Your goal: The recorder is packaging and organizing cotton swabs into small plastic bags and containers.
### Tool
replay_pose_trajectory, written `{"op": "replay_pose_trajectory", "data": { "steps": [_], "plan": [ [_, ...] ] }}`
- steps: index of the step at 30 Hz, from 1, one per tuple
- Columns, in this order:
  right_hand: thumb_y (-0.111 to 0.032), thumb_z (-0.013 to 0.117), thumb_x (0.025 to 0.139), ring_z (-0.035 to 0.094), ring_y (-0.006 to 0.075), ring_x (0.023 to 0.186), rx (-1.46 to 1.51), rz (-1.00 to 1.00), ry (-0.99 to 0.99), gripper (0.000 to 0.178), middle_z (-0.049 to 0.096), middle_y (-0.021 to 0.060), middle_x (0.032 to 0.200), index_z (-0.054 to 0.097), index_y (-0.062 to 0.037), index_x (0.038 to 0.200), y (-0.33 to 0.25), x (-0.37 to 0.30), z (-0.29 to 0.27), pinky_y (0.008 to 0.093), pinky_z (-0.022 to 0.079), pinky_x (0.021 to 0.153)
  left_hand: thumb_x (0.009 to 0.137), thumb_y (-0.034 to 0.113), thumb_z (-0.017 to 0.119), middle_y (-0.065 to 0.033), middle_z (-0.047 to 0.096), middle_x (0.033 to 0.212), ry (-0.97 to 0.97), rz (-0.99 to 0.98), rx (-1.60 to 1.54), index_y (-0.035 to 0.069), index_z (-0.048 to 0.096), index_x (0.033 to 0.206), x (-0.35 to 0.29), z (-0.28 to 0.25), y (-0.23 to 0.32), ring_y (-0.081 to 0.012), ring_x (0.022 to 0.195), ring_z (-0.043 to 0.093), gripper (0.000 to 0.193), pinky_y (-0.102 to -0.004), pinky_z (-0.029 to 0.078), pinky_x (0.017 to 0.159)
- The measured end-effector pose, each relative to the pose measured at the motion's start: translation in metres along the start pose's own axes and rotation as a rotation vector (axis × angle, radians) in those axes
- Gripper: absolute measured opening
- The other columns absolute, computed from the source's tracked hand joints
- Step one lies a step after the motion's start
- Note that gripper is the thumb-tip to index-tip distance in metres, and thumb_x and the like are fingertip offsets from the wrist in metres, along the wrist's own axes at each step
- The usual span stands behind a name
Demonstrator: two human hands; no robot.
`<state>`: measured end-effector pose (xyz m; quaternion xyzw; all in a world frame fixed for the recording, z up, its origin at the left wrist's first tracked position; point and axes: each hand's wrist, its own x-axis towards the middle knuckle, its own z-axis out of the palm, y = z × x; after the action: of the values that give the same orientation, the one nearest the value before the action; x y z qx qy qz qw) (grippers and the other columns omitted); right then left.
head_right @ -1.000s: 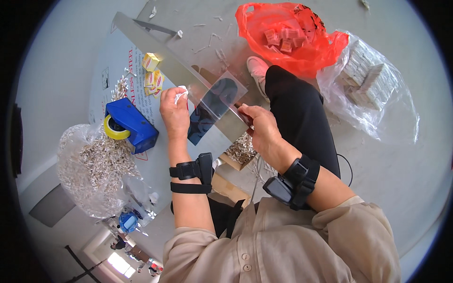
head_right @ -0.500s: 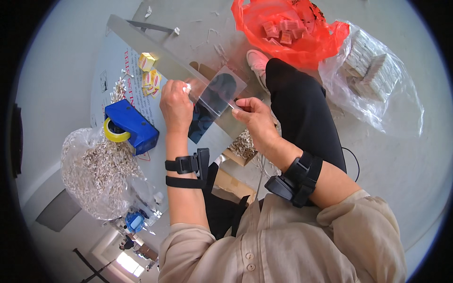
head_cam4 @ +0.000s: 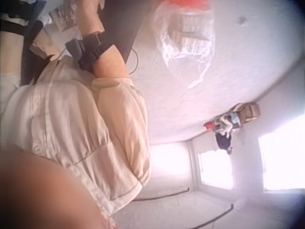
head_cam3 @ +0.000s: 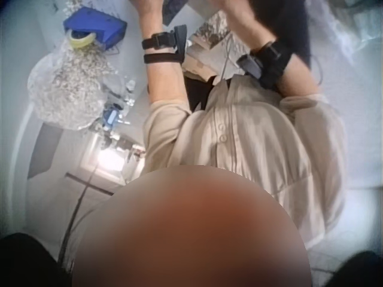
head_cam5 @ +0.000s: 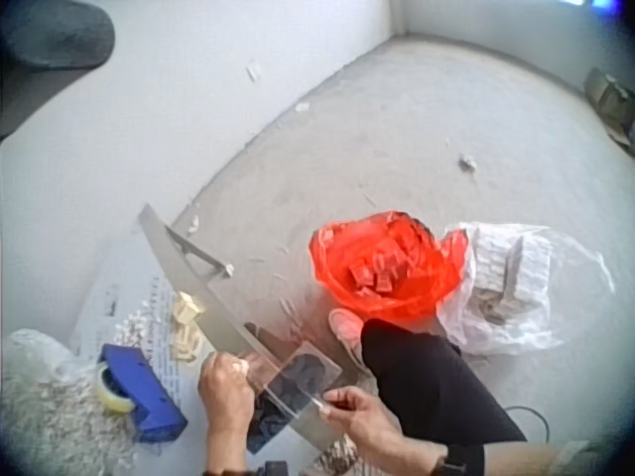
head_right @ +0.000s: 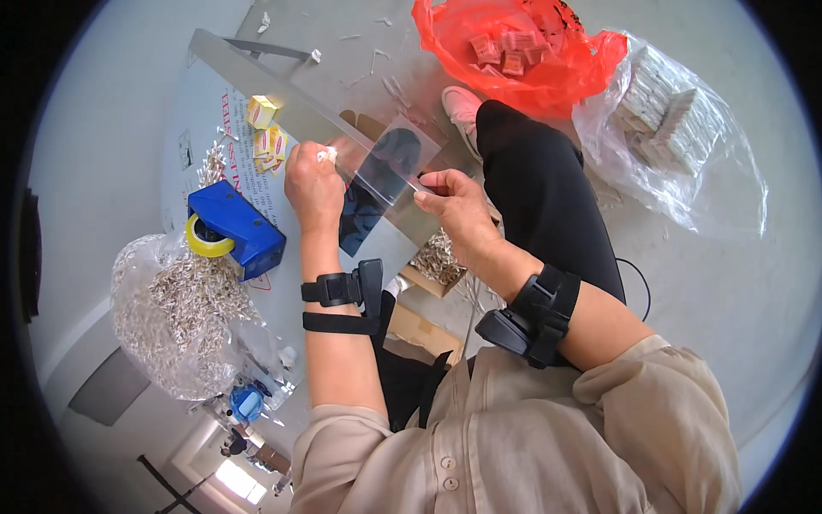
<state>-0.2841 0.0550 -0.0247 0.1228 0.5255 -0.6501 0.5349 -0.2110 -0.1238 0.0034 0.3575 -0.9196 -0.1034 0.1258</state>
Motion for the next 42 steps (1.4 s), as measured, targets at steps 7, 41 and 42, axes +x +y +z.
{"op": "replay_pose_trajectory", "data": {
  "steps": [7, 41, 42],
  "plan": [
    [-0.001, 0.064, 0.083, 0.052, 0.0118, 0.087, 0.018, 0.015, -0.003, 0.020, 0.058, 0.0023, 0.091, 0.059, -0.0001, 0.102, 0.002, -0.001, -0.004, 0.0242, 0.040, 0.082, 0.080, 0.001, 0.053, -0.0147, 0.058, 0.084, -0.031, 0.000, -0.005, 0.000, 0.056, 0.079, -0.012, 0.001, 0.010, -0.0358, 0.084, 0.055, 0.004, -0.0442, 0.045, 0.074],
    [0.001, 0.064, 0.082, 0.054, 0.0118, 0.085, -0.020, 0.021, -0.006, 0.019, 0.059, 0.0029, 0.089, 0.060, 0.0000, 0.100, -0.003, 0.001, -0.003, 0.0243, 0.041, 0.080, 0.077, 0.001, 0.055, -0.0142, 0.058, 0.085, 0.019, 0.028, 0.003, 0.000, 0.054, 0.083, -0.003, 0.006, 0.001, -0.0357, 0.085, 0.056, 0.006, -0.0428, 0.046, 0.074],
    [0.001, 0.064, 0.082, 0.054, 0.0119, 0.085, -0.014, 0.021, -0.017, 0.018, 0.059, 0.0029, 0.089, 0.060, -0.0001, 0.100, -0.002, 0.001, -0.002, 0.0243, 0.041, 0.080, 0.077, 0.003, 0.056, -0.0139, 0.058, 0.085, 0.041, -0.083, -0.070, 0.000, 0.055, 0.083, -0.001, 0.006, -0.006, -0.0353, 0.084, 0.056, 0.006, -0.0419, 0.046, 0.075]
  ]
}}
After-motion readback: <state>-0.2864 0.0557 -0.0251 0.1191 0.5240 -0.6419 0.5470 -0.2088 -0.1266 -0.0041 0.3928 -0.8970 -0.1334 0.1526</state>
